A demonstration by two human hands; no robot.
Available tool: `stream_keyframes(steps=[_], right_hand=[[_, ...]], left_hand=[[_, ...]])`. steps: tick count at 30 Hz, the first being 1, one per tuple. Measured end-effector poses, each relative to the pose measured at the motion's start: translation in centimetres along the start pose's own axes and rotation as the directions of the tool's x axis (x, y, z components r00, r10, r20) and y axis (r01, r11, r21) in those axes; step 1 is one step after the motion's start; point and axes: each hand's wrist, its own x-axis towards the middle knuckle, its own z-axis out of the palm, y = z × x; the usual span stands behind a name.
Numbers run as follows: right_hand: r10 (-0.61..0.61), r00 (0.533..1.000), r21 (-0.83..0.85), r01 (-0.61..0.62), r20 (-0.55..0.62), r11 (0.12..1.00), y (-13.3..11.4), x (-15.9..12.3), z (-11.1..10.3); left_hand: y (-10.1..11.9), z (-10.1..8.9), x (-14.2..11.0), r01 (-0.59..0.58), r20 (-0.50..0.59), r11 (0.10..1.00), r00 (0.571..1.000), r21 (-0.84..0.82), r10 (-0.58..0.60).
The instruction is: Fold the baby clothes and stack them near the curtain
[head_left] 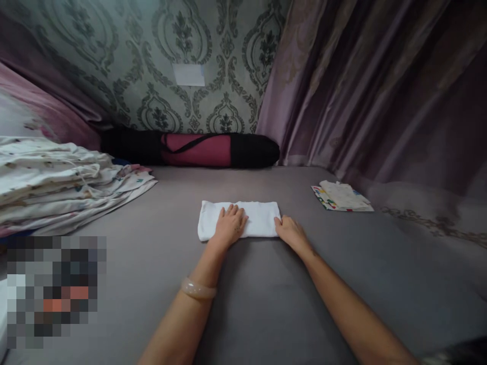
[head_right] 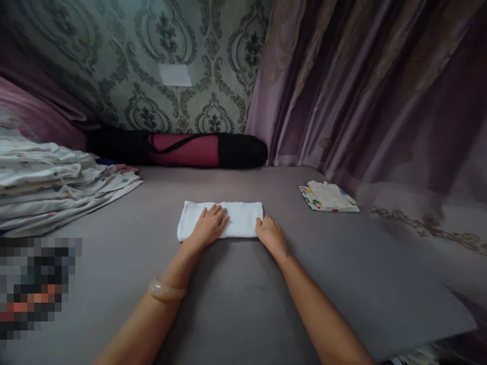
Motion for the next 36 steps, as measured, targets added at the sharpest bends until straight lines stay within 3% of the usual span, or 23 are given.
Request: stream_keyframes(steps=[8, 13, 21, 24, 27, 29, 33, 36], right_hand=[[0.063, 0.990, 0.128, -0.047, -0.124, 0.991, -2.1, -0.3, 0.3], [-0.020, 0.990, 0.012, 0.022, -0.138, 1.000, -1.9, -0.7, 0.7], [0.008, 0.994, -0.086, -0.017, -0.105, 0.996, -0.8, -0.9, -0.2], [-0.110, 0.975, -0.158, 0.080, -0.192, 0.984, -0.8, -0.8, -0.7], [-0.387, 0.874, -0.214, 0.335, -0.294, 0.918, -1.9, -0.6, -0.7], [-0.519, 0.811, -0.212, 0.476, -0.270, 0.854, -2.8, -0.3, -0.4], [-0.565, 0.803, -0.170, 0.540, -0.191, 0.824, -3.6, 0.5, 0.4], [-0.563, 0.807, -0.161, 0.540, -0.179, 0.826, -2.9, 1.6, 1.6]], left_hand=[[0.2, 1.0, -0.5, 0.001, -0.013, 1.000, 1.000, 0.010, -0.001], [-0.4, 0.9, -0.7, 0.001, 0.009, 0.999, 1.000, -0.044, 0.000], [-2.1, 0.9, -0.7, -0.044, 0.034, 0.995, 0.998, -0.091, 0.047], [-1.7, 0.5, -0.5, -0.042, 0.047, 0.996, 0.998, -0.079, 0.045], [-1.5, -0.5, -0.8, -0.030, 0.024, 0.998, 0.999, -0.046, 0.031], [-1.6, -1.1, -1.2, 0.005, -0.007, 1.000, 1.000, -0.017, -0.005], [-2.3, -1.5, -2.6, 0.131, -0.038, 0.991, 0.991, 0.005, -0.130], [-2.8, -1.0, -3.3, 0.153, -0.012, 0.988, 0.988, -0.020, -0.153]])
